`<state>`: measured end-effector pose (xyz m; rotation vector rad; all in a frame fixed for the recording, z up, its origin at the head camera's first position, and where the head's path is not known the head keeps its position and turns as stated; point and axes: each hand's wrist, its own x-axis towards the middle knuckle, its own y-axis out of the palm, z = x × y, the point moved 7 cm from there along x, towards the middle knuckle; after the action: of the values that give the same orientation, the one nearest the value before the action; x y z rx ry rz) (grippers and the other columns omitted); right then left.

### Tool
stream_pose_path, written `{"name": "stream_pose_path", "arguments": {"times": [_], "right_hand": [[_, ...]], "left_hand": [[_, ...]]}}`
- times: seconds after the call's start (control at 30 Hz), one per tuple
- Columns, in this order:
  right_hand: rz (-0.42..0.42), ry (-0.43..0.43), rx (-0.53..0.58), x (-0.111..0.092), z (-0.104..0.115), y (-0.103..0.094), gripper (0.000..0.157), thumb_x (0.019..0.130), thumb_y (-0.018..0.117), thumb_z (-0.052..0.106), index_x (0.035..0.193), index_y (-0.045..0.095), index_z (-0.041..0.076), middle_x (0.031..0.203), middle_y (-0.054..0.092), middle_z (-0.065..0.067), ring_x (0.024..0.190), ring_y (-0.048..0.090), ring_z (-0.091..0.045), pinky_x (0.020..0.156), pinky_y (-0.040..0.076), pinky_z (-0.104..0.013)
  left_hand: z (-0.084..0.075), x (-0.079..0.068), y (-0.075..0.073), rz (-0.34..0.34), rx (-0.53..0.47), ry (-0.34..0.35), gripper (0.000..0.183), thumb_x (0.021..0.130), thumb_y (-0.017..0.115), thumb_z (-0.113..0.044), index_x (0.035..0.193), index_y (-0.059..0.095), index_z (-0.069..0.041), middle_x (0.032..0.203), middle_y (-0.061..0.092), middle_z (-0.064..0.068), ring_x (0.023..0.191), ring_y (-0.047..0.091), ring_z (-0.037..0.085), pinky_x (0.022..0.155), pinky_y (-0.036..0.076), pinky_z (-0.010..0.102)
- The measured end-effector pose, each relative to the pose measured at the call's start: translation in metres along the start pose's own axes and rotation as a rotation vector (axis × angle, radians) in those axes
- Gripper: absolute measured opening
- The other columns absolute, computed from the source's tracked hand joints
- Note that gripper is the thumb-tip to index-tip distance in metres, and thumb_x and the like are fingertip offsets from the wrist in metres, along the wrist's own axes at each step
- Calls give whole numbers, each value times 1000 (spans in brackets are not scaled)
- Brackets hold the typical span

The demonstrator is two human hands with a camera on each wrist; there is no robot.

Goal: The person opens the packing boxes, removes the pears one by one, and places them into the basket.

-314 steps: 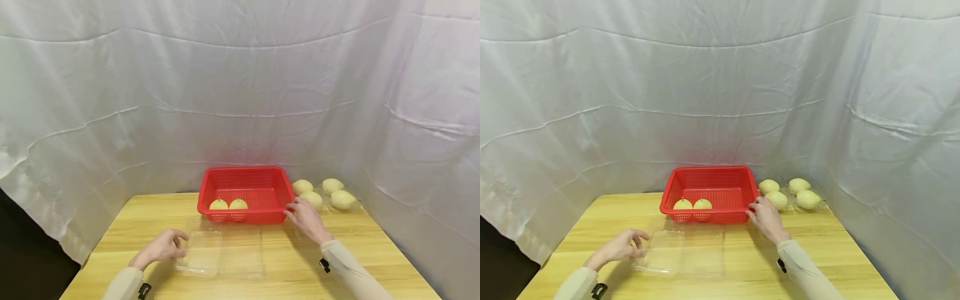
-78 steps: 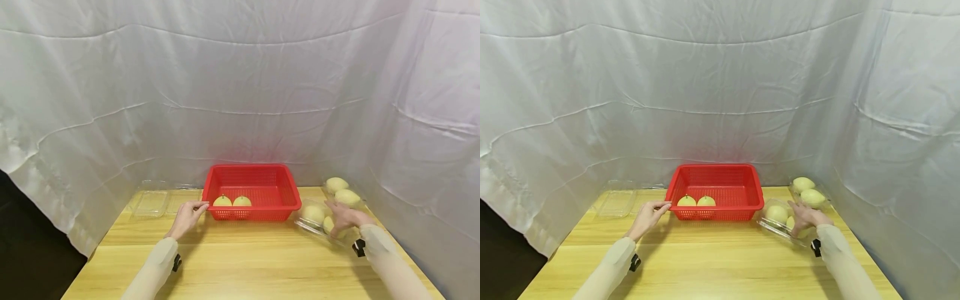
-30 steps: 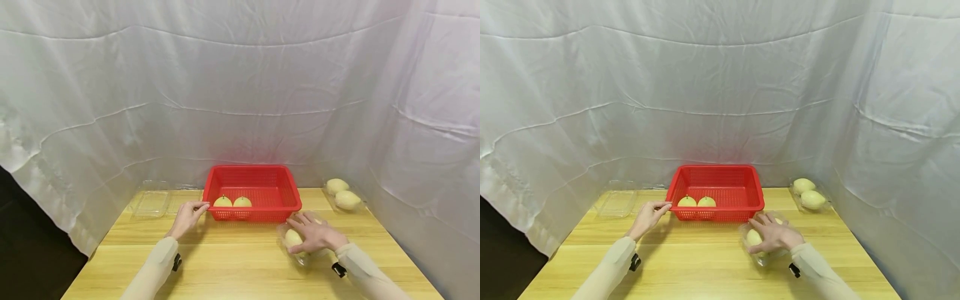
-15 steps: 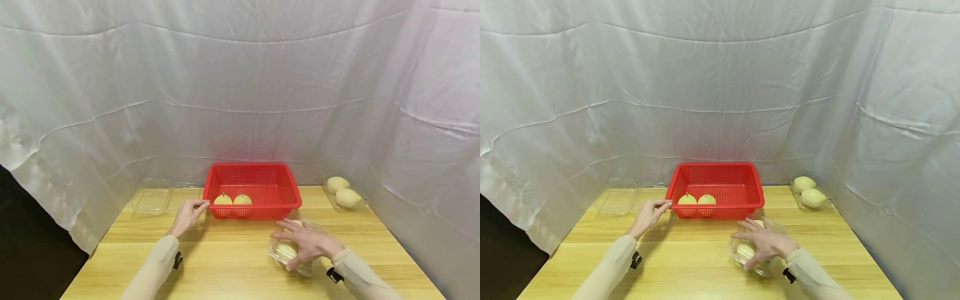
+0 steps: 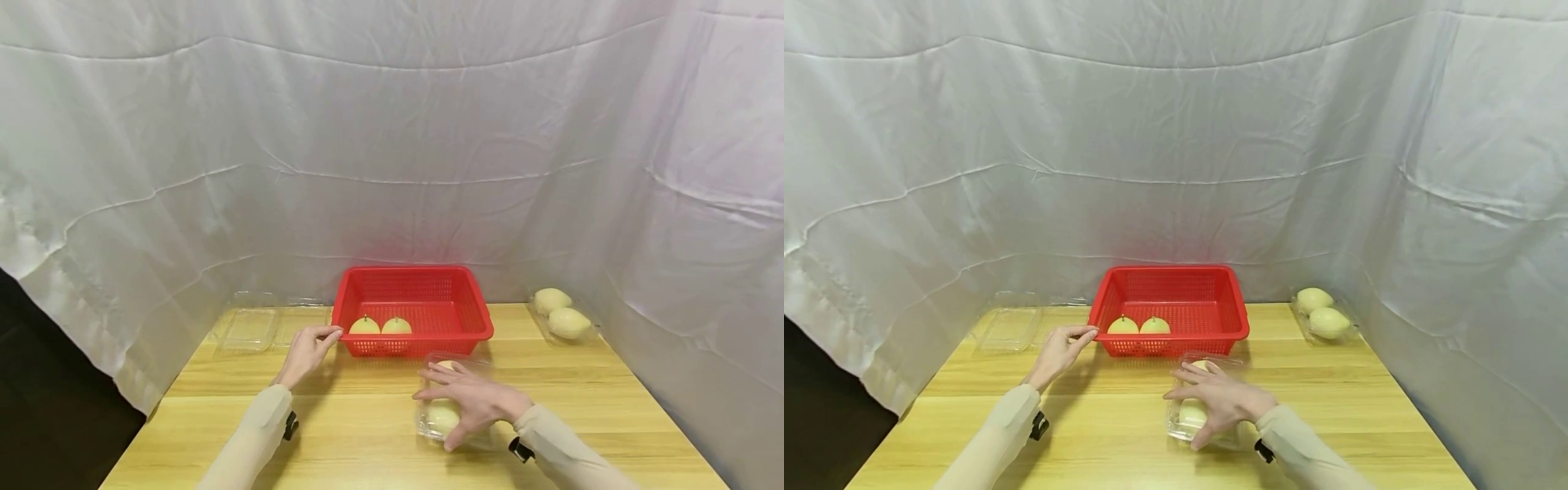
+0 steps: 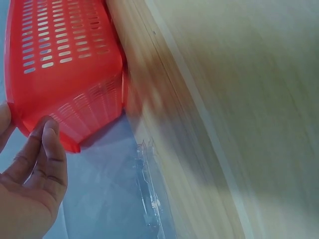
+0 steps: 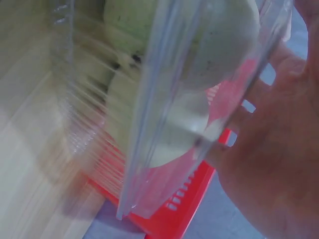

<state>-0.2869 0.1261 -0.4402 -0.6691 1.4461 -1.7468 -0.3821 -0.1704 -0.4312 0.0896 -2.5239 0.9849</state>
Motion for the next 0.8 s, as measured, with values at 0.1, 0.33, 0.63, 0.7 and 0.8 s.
{"name": "stream_pose_path", "arguments": {"times": [0.1,0.33,0.63,0.7,0.8], "right_hand": [[1,-40,-7,9,6,1,87,69,82,53,145,46,31,162,26,-5,149,19,-35,117,15,-61],[-15,-121,-8,30,20,2,86,68,84,51,143,49,29,161,27,-5,149,21,-35,117,16,-60],[-25,-114,37,41,22,5,85,66,85,50,141,51,30,162,25,-6,150,20,-31,119,15,-57],[-23,-109,46,42,22,5,85,66,85,50,141,51,30,162,24,-6,150,20,-30,119,14,-57],[-24,-107,53,43,22,5,84,67,85,50,142,51,30,162,24,-5,150,19,-30,119,14,-57]], "left_hand": [[1,1,0,0,-4,8,24,94,66,-27,110,75,-12,110,74,8,97,68,22,81,53,41],[9,3,2,26,-27,-3,28,95,64,-29,114,74,-10,116,72,8,103,66,23,86,52,45],[19,5,13,125,-308,-159,30,98,60,-23,118,69,-2,118,69,15,100,63,35,73,57,44],[18,6,16,140,-344,-155,28,100,57,-19,118,67,0,113,69,19,104,62,39,74,57,47],[16,7,21,166,-349,-136,27,101,55,-22,116,67,-2,109,69,19,103,62,42,77,56,50]]}}
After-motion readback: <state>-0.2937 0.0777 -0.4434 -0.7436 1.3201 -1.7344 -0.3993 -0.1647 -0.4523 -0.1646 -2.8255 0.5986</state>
